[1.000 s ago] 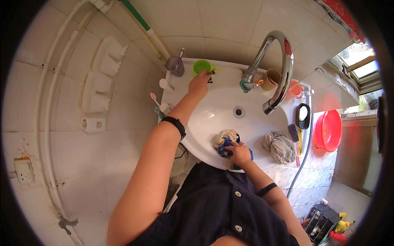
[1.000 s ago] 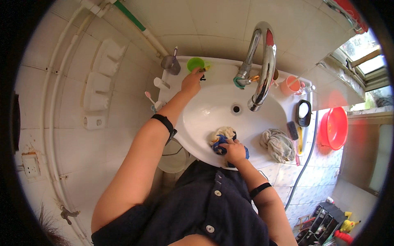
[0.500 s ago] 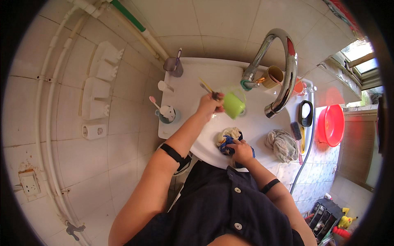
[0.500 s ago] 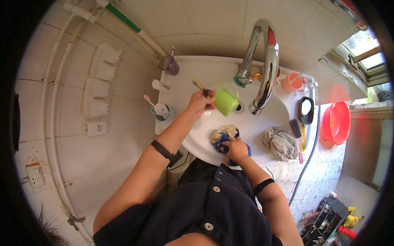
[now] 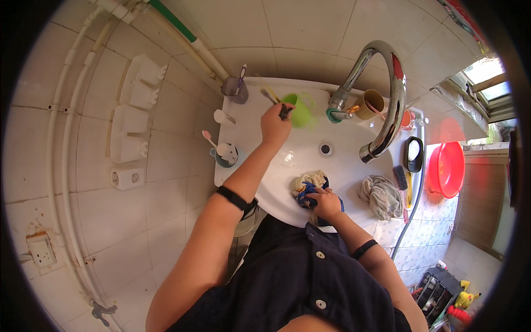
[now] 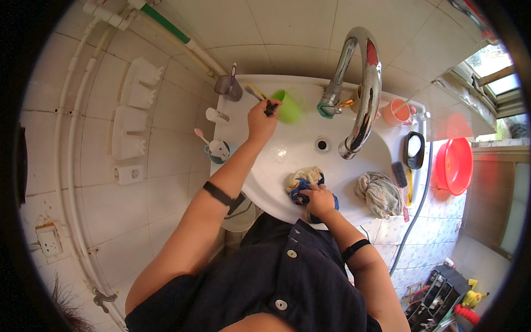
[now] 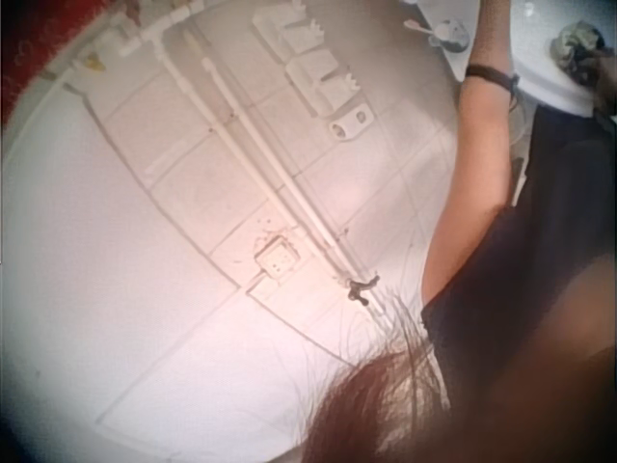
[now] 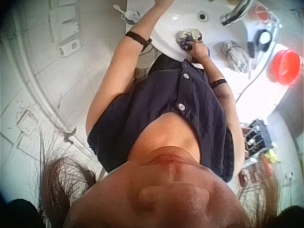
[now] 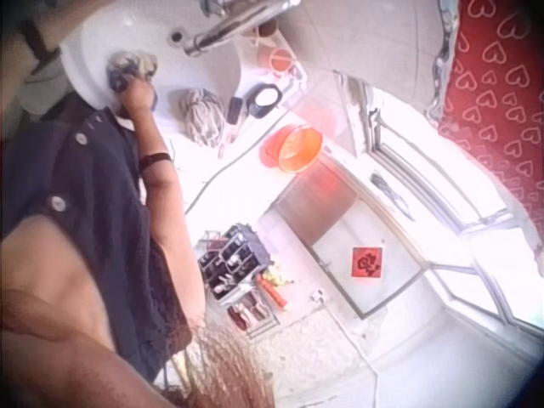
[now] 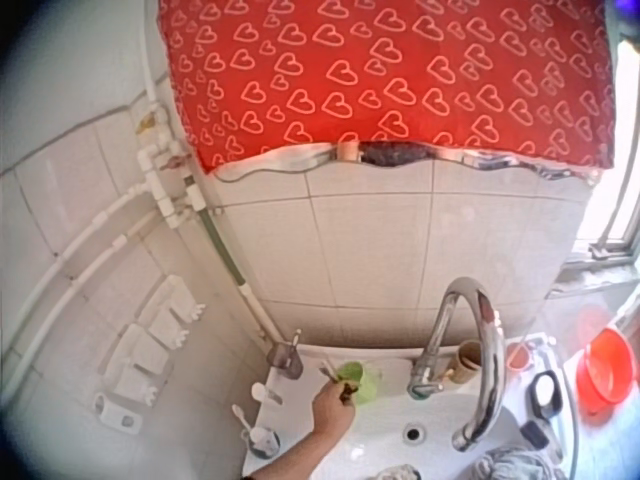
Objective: The person washes pieces of clothing by hand in a bathroom sink, using a brush and applying soap from a bottle, then rinses them under running water.
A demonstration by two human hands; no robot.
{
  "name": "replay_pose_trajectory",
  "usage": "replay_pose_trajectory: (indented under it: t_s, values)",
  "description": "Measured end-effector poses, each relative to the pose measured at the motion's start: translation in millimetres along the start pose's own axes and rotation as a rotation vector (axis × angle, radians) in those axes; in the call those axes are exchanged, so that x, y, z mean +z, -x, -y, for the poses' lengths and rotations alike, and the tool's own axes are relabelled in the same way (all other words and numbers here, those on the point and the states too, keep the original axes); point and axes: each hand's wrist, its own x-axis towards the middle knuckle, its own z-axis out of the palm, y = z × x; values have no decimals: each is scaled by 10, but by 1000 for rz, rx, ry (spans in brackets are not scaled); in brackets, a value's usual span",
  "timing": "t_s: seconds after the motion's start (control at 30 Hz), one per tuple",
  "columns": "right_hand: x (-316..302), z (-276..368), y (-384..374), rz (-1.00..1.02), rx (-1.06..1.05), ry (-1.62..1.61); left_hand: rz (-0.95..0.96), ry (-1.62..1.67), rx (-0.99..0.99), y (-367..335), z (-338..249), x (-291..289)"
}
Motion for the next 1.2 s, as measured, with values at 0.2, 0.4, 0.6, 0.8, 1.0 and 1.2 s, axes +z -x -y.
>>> replay_pose_trajectory:
  t_s: [0.2,0.4,0.6,0.8,1.0,1.2]
  values:
    - [50,6,-23,-15,-14,4,-227,-724,737,-482,294,-13]
    - [-9,46,-6,-25,1,10,-191,-771,575,-487,404,-39]
    - [18,9,5,-50,-10,-18,-425,-473,356,-222,416,-133]
    - [14,-6,-7,-29,-16,-11,-297,-589,371,-492,20,-147]
    - [111,-55,-11,-97,-40,8,-237,-738,300,-768,-168,-107]
    - [87,-21,11,-49,-27,4,-393,-612,376,-513,240,-213]
